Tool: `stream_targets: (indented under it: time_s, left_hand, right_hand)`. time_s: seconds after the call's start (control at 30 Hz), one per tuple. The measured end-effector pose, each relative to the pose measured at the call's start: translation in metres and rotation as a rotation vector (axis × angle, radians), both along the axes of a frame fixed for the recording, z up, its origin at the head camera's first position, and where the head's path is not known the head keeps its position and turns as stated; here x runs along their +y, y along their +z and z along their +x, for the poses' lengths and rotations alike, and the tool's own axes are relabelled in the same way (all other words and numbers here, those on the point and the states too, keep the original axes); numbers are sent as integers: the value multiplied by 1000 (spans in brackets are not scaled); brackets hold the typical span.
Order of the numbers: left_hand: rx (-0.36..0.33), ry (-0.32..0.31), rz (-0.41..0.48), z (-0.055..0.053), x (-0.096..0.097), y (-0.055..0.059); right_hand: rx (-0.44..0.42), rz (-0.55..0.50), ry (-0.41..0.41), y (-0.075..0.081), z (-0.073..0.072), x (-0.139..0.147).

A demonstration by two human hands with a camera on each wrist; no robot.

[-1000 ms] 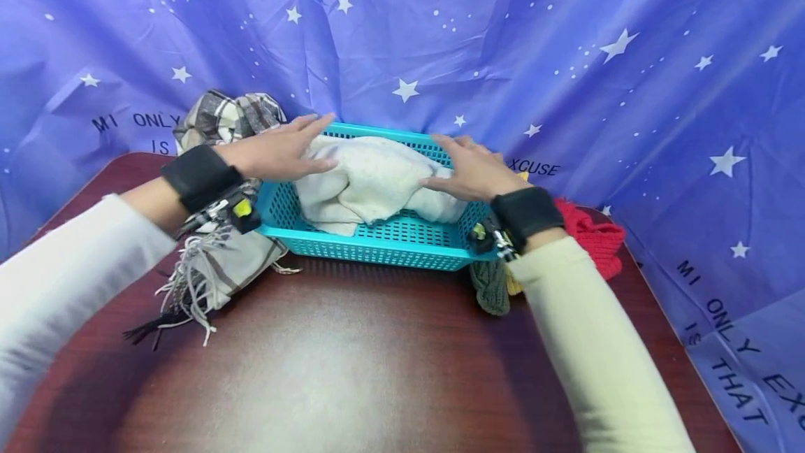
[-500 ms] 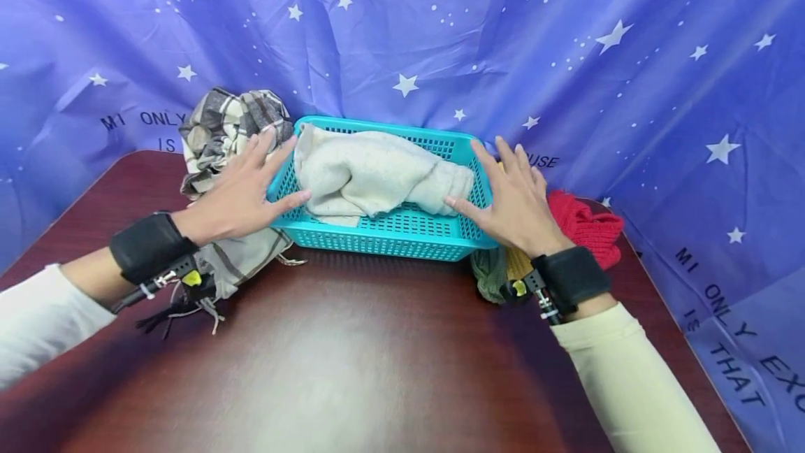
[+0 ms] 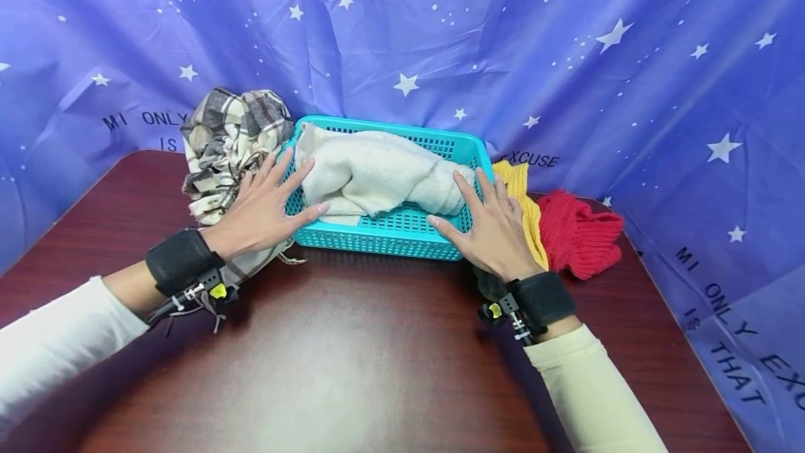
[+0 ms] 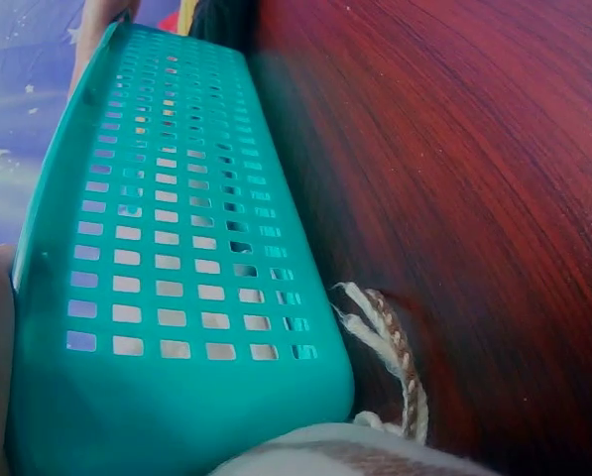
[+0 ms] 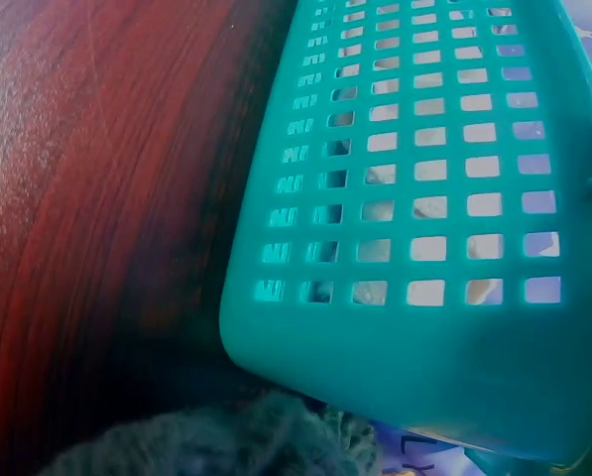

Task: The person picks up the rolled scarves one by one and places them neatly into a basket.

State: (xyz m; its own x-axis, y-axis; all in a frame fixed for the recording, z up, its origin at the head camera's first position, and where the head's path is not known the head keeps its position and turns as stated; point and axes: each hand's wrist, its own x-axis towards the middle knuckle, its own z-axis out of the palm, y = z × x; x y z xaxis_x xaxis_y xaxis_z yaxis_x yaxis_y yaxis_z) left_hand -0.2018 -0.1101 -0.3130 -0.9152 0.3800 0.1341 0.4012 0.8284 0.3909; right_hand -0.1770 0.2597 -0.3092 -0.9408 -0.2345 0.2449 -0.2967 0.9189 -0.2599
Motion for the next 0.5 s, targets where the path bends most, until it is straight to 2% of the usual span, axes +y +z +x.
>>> stream_targets:
  time_s: [0.5]
  left_hand:
    - [7,-5,-20,0,1,0]
  right_hand:
    - [40,-12,-5,-3,1,-1]
